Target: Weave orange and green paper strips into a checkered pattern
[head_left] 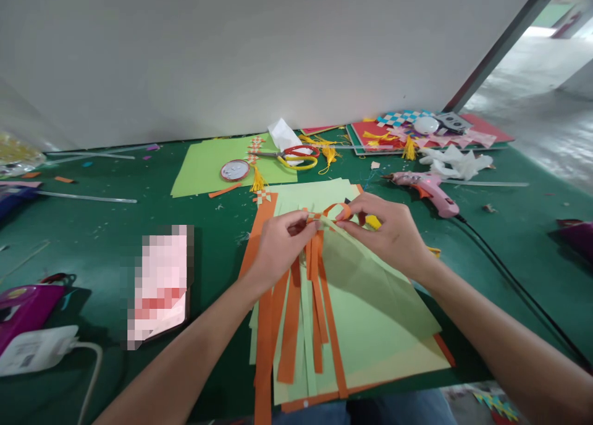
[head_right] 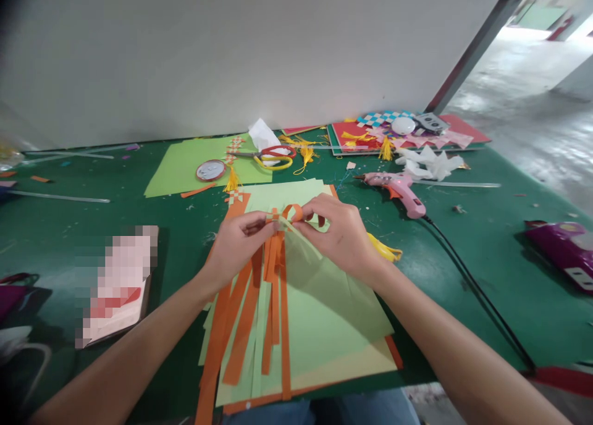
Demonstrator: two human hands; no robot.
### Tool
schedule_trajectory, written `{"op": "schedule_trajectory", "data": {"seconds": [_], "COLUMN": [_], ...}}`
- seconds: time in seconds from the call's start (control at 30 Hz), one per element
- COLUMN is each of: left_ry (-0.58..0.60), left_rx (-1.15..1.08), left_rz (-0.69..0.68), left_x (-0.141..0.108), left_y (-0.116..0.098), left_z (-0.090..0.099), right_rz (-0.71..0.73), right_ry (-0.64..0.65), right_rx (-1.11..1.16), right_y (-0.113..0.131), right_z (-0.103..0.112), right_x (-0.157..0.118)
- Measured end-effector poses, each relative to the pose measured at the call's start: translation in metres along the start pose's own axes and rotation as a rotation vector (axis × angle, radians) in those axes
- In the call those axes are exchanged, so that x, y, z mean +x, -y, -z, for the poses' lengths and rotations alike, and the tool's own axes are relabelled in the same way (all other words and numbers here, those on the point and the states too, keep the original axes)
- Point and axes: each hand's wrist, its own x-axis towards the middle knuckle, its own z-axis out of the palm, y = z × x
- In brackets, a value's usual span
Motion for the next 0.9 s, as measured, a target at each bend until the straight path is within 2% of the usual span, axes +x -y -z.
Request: {"op": "schedule_trajectory", "data": {"seconds": [0.2, 0.37, 0.63, 0.9], "left_ry": [-0.038, -0.023, -0.008, -0.020], "left_rx": [0.076, 0.087, 0.092, 0.088], "left_rz": [-0.006, -0.027, -0.038, -0.035], "left_x": [-0.0016, -0.0019, -0.0020, -0.0008], "left_y": [-0.0006, -0.0008, 0.0002, -0.0003], "left_z": [-0.0005, -0.0010, -0.0007, 0.0021], "right_rz": [-0.023, 0.030, -0.066, -0.034], "right_ry": [0.013, -0.016, -0.003, -0.031], "right_rx": [-0.073, -0.160, -0.119, -0.108], "right_y": [-0.0004, -0.0029, -0.0042, -0.0046], "right_z": [-0.0009, -0.0027, -0.0010, 0.0012], "right_x": [0.0001, 0.0007, 0.0017, 0.0041]}}
